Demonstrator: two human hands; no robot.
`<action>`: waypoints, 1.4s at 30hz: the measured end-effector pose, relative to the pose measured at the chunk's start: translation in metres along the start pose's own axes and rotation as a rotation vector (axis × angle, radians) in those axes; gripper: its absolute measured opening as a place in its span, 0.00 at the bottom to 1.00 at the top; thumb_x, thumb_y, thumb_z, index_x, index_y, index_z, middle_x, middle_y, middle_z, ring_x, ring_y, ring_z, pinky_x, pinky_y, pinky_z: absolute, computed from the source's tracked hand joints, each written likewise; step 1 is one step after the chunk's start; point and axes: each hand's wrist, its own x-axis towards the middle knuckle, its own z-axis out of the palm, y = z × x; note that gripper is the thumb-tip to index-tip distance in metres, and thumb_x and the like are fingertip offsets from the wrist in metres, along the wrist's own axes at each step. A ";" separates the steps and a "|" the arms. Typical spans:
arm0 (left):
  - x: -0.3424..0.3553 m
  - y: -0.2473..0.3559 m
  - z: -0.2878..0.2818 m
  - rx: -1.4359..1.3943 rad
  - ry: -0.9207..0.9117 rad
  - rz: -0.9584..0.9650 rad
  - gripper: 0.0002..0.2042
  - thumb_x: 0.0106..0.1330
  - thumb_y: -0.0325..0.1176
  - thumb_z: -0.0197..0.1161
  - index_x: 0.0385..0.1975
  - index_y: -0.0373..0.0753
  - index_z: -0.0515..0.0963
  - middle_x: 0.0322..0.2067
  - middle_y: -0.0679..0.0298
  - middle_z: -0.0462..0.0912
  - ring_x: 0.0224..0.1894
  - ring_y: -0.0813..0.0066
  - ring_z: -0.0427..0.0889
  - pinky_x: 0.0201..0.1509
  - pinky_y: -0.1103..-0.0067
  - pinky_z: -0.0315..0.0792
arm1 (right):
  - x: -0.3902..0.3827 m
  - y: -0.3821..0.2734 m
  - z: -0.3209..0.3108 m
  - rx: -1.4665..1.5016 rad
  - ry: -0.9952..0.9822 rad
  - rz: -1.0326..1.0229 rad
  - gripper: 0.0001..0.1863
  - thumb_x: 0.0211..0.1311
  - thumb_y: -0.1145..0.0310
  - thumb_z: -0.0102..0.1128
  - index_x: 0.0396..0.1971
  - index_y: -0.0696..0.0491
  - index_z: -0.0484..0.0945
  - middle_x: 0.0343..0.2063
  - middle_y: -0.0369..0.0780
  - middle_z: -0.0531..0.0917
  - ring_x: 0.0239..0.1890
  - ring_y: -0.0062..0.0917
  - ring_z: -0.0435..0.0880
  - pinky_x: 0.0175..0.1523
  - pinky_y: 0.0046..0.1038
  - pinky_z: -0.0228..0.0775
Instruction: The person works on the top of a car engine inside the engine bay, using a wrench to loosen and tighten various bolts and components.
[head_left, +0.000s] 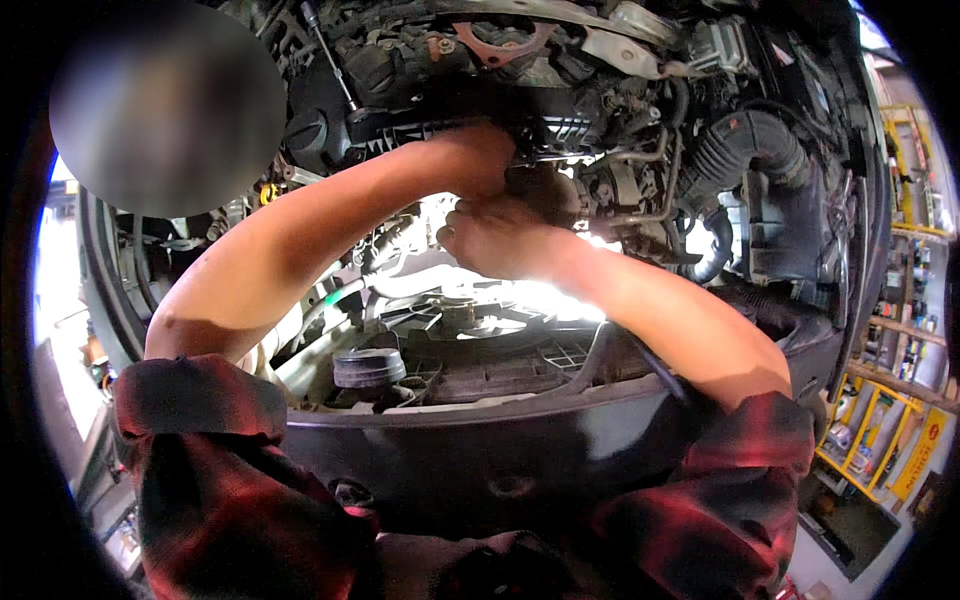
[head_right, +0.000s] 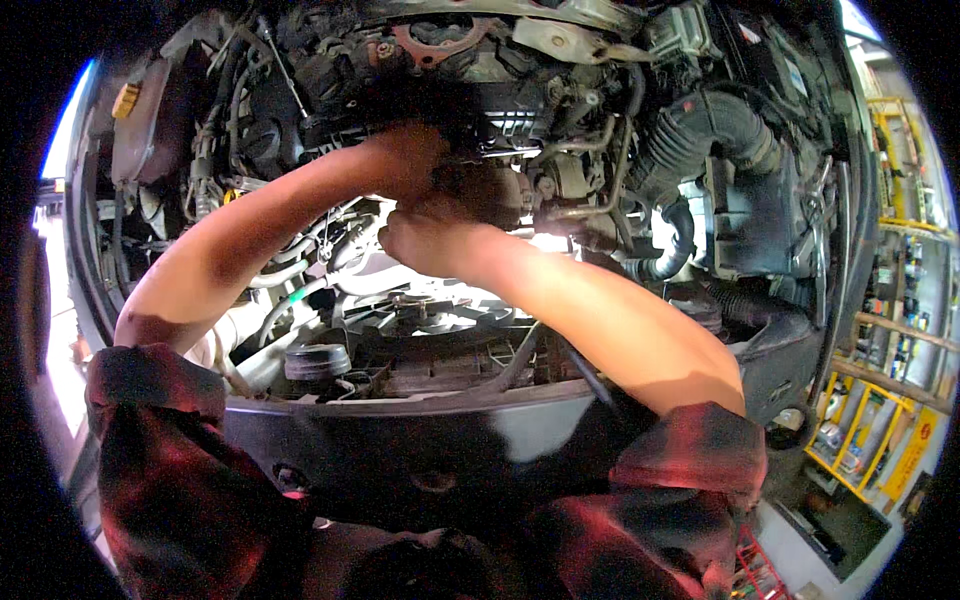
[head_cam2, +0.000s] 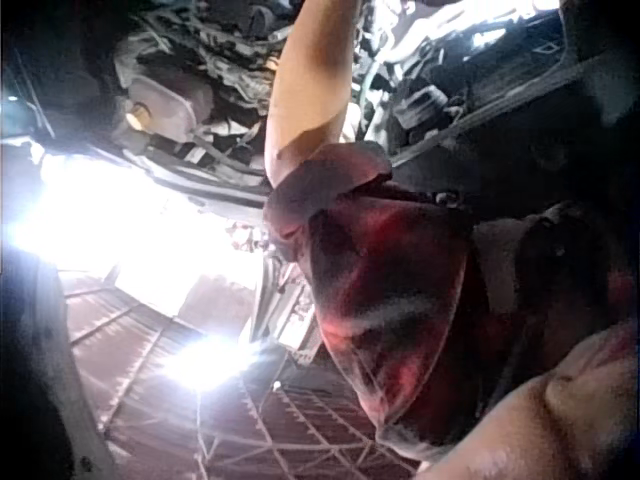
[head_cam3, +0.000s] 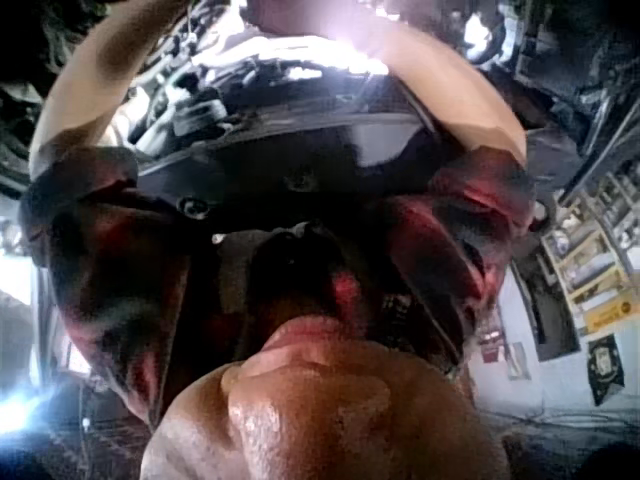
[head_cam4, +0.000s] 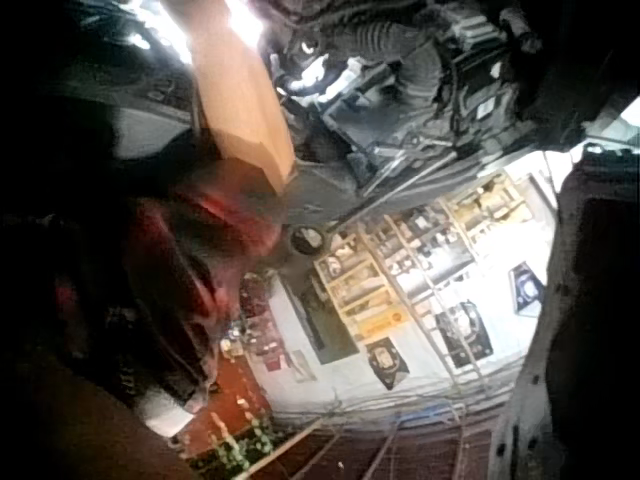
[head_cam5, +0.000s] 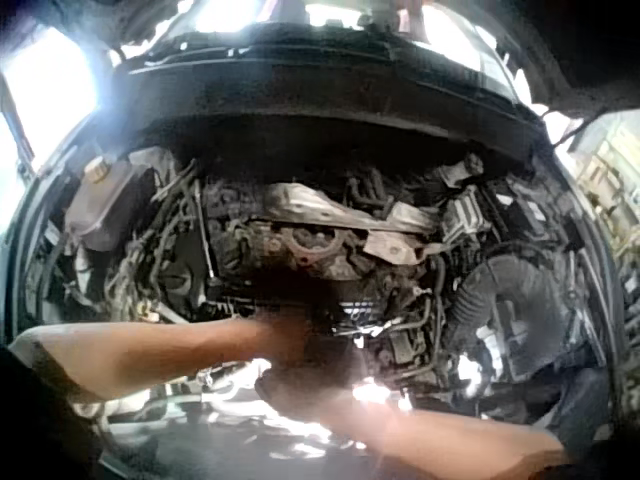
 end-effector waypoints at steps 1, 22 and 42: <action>0.002 -0.002 -0.001 -0.122 -0.058 -0.016 0.11 0.52 0.30 0.61 0.30 0.28 0.83 0.28 0.44 0.84 0.32 0.49 0.86 0.39 0.61 0.80 | -0.002 -0.006 -0.008 -0.017 -0.027 0.018 0.10 0.61 0.68 0.54 0.38 0.55 0.78 0.41 0.48 0.82 0.50 0.38 0.82 0.55 0.39 0.73; 0.062 -0.060 0.052 -0.459 0.147 0.573 0.11 0.56 0.34 0.60 0.36 0.36 0.81 0.33 0.52 0.84 0.37 0.56 0.83 0.44 0.66 0.74 | -0.018 -0.017 -0.053 -0.045 0.537 0.375 0.17 0.57 0.64 0.64 0.40 0.57 0.69 0.31 0.50 0.82 0.30 0.47 0.84 0.32 0.44 0.77; 0.054 -0.025 0.065 -1.013 0.011 0.142 0.12 0.59 0.36 0.62 0.40 0.38 0.83 0.36 0.57 0.86 0.37 0.67 0.83 0.42 0.71 0.75 | -0.027 -0.011 -0.068 -0.095 0.534 0.363 0.15 0.52 0.69 0.64 0.38 0.54 0.71 0.30 0.49 0.81 0.24 0.45 0.83 0.25 0.41 0.76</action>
